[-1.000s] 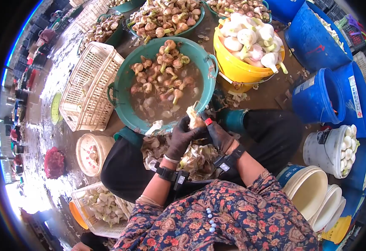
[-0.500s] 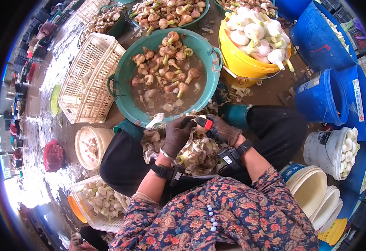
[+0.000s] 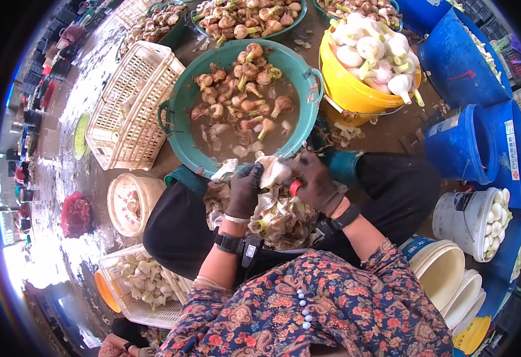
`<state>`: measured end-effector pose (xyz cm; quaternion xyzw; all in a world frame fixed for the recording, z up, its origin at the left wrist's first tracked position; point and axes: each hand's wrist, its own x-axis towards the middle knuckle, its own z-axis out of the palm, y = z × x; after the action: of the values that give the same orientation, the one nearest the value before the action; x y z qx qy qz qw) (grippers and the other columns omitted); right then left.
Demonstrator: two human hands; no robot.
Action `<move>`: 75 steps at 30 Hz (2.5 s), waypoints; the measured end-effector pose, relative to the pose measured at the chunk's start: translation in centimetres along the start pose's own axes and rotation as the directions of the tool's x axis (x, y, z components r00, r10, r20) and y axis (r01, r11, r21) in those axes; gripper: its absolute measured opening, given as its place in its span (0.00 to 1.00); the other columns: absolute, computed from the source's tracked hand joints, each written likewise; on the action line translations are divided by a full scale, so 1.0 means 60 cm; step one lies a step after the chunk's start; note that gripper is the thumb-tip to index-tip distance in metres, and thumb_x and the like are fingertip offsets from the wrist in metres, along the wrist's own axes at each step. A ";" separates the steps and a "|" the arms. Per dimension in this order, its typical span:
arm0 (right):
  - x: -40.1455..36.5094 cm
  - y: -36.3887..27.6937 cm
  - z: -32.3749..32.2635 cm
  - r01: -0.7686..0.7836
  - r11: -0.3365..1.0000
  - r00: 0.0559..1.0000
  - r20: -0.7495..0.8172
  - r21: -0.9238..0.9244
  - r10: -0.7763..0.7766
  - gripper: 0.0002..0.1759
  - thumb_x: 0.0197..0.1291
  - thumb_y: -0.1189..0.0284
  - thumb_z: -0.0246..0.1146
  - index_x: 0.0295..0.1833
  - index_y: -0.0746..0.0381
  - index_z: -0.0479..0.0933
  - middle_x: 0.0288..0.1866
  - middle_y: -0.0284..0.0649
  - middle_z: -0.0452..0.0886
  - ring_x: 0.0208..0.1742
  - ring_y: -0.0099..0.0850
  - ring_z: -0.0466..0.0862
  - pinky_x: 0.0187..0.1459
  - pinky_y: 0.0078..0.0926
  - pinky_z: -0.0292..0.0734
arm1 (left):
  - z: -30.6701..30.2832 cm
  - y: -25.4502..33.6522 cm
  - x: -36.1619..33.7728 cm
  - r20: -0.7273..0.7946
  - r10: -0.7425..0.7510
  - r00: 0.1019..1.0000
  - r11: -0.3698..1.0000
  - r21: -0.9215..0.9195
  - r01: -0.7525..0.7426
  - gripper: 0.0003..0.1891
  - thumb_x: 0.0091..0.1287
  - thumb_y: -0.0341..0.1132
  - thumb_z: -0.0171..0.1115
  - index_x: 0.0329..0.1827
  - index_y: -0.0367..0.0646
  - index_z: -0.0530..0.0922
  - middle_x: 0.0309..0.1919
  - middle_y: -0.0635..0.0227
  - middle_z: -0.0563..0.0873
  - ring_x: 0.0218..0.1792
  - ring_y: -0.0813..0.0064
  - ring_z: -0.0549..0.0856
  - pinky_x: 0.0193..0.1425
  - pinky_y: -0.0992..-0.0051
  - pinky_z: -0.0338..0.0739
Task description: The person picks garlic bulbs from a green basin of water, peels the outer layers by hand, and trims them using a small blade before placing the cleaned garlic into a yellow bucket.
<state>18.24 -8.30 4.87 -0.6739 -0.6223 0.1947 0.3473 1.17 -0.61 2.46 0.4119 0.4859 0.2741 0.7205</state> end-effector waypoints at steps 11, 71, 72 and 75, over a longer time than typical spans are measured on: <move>0.003 0.035 0.057 -0.567 0.220 0.762 0.404 0.793 0.507 0.10 0.62 0.62 0.60 0.38 0.58 0.78 0.24 0.28 0.77 0.20 0.18 0.70 0.21 0.19 0.68 | 0.010 -0.002 -0.031 -0.019 0.288 0.958 0.952 0.112 -0.284 0.12 0.69 0.38 0.55 0.43 0.37 0.79 0.32 0.74 0.82 0.32 0.85 0.77 0.38 0.84 0.71; 0.026 0.098 0.084 -0.491 -0.195 0.683 0.514 0.849 0.518 0.24 0.62 0.48 0.55 0.45 0.60 0.74 0.30 0.32 0.78 0.29 0.23 0.79 0.31 0.21 0.74 | -0.169 0.168 0.184 0.034 0.574 0.818 0.422 -0.869 -0.260 0.26 0.70 0.43 0.51 0.66 0.38 0.63 0.65 0.63 0.67 0.56 0.69 0.76 0.63 0.67 0.69; 0.021 0.108 0.095 -0.490 -0.200 0.677 0.515 0.849 0.526 0.24 0.62 0.48 0.55 0.45 0.60 0.74 0.30 0.32 0.78 0.29 0.23 0.79 0.31 0.21 0.74 | -0.161 0.152 0.221 0.099 0.695 0.712 0.716 -0.181 -0.674 0.23 0.68 0.42 0.55 0.62 0.37 0.68 0.58 0.62 0.73 0.50 0.71 0.78 0.54 0.70 0.73; 0.023 0.111 0.114 -0.533 -0.139 0.646 0.507 0.835 0.570 0.26 0.62 0.47 0.55 0.44 0.61 0.76 0.28 0.33 0.78 0.27 0.23 0.78 0.29 0.21 0.73 | -0.059 0.073 0.288 0.016 0.211 0.977 0.890 0.410 -0.198 0.21 0.61 0.38 0.64 0.53 0.34 0.76 0.39 0.61 0.85 0.36 0.76 0.82 0.43 0.77 0.76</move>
<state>18.40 -5.31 -4.28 -0.4892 0.0023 0.6537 0.5774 4.43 16.53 -2.65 0.5985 0.4968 0.2464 0.5782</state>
